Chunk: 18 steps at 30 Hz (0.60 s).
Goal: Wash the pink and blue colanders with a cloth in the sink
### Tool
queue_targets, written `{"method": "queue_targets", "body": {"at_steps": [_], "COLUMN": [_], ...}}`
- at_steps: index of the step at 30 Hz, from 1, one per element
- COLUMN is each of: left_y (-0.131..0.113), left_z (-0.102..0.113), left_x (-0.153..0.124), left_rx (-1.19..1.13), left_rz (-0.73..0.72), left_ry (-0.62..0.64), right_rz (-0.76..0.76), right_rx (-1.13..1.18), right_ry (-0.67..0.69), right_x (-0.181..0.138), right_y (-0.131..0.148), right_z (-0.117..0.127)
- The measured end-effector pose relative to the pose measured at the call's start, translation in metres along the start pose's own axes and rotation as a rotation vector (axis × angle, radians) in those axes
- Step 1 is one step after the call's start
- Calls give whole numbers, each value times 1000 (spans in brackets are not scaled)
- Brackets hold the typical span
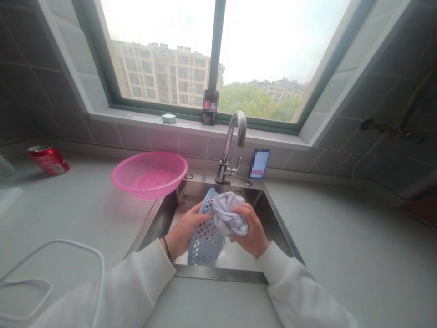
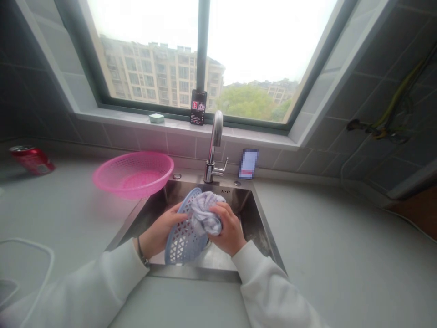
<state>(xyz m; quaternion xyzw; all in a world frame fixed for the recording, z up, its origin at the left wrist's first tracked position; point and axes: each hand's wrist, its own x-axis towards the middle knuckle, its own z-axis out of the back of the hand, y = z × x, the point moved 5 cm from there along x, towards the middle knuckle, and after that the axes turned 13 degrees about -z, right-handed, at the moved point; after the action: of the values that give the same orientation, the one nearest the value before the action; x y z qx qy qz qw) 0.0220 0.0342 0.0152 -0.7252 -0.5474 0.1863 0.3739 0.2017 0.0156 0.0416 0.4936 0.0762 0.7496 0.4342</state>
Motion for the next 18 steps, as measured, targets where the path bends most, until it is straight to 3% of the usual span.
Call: {"method": "queue_targets", "body": {"at_steps": [9,13,18], "left_y": [-2,-2,-3], "left_z": [18,18,19], "left_x": [2,3,2], "left_rx": [27,25,218], "left_rz": [-62,-71,-73], "left_ry": [-69,-98,-132], "right_rz": [-243,-269,-254], "right_rx": [-30,-23,-22], "right_ry": [-135,-129,-115], "right_x": [8,9,8], "right_y": [-29,-32,-26], "right_z": [8,8,7]}}
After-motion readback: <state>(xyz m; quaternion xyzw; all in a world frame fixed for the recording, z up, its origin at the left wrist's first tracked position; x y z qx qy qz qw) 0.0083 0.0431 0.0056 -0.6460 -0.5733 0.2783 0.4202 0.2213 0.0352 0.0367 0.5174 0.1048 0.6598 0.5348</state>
